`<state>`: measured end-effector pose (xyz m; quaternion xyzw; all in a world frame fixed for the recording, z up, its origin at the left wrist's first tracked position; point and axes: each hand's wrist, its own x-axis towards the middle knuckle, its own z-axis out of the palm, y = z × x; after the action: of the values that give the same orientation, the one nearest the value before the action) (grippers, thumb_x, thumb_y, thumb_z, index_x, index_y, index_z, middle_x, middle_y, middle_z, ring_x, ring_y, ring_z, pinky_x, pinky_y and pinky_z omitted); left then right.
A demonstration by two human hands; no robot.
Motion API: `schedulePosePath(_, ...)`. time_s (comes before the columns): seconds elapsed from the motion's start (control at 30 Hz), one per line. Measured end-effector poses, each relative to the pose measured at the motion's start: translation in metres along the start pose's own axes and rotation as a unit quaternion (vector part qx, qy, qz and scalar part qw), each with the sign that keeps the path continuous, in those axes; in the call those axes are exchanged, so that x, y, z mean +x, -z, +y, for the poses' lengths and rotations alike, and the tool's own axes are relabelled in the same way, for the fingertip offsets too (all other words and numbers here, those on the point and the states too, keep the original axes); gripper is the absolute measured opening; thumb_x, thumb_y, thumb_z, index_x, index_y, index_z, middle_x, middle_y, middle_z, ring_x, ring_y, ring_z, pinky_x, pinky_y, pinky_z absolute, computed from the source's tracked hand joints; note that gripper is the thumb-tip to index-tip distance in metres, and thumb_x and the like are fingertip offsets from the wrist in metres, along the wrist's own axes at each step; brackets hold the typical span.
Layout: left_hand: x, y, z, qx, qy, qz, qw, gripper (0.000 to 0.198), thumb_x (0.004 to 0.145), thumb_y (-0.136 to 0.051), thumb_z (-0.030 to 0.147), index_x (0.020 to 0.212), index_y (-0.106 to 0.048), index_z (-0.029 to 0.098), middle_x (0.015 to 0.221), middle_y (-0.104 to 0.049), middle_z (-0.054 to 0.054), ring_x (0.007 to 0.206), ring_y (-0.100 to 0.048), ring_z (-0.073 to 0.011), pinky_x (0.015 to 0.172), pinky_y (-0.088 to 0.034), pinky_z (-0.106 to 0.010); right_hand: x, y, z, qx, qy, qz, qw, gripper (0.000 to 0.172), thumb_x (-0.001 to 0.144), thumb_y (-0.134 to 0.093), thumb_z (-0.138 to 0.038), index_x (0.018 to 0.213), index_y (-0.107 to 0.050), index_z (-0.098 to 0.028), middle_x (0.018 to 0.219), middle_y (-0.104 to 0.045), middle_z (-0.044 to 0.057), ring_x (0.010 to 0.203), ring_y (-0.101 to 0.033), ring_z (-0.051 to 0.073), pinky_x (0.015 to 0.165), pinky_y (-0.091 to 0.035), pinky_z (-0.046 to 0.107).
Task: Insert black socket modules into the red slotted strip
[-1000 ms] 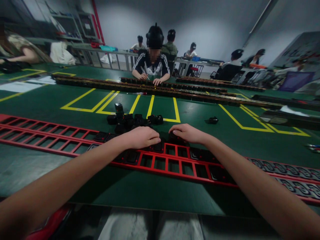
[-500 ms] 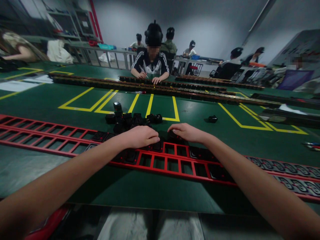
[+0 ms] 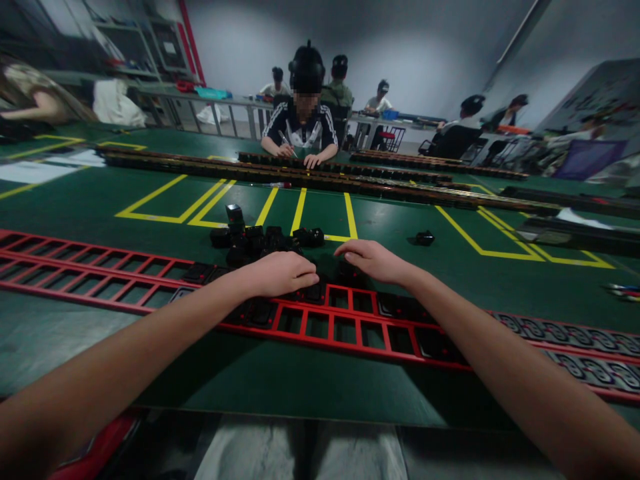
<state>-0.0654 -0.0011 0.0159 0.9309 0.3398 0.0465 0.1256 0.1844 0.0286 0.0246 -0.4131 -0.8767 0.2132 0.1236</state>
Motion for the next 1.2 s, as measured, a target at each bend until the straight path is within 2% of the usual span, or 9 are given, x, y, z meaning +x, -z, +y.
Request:
schedulePosePath(0.27,0.0,0.001,0.002,0.007,0.009,-0.009,1.0,0.035,0.101,-0.04,0.039,0.08,-0.06,0.02,0.079,-0.064,-0.002,0.073,-0.059,-0.0167,0.065,-0.037,-0.027,-0.002,0.002,-0.004,0.013,0.023,0.011,1.0,0.025,0.095,-0.049,-0.026,0.106,-0.07,-0.017,0.106,-0.071,0.008,0.097,-0.063,0.02,0.088,-0.045,0.031)
schedulePosePath(0.87,0.0,0.001,0.001,0.007,0.01,-0.006,1.0,0.036,0.101,-0.04,0.039,0.08,-0.061,0.019,0.079,-0.065,-0.003,0.073,-0.059,-0.0164,0.063,-0.036,-0.027,-0.005,0.007,-0.009,0.004,0.015,-0.036,0.999,0.026,0.089,-0.06,-0.038,0.096,-0.069,-0.014,0.091,-0.068,0.007,0.076,-0.057,0.017,0.072,-0.042,0.029)
schedulePosePath(1.2,0.0,0.0,0.001,0.009,0.009,-0.009,1.0,0.036,0.101,-0.039,0.04,0.081,-0.061,0.02,0.082,-0.066,-0.002,0.074,-0.059,-0.0164,0.065,-0.037,-0.028,-0.004,0.007,-0.011,0.01,0.001,-0.048,0.999,0.014,0.085,-0.057,-0.025,0.089,-0.065,-0.015,0.087,-0.066,0.005,0.073,-0.055,0.016,0.07,-0.041,0.028)
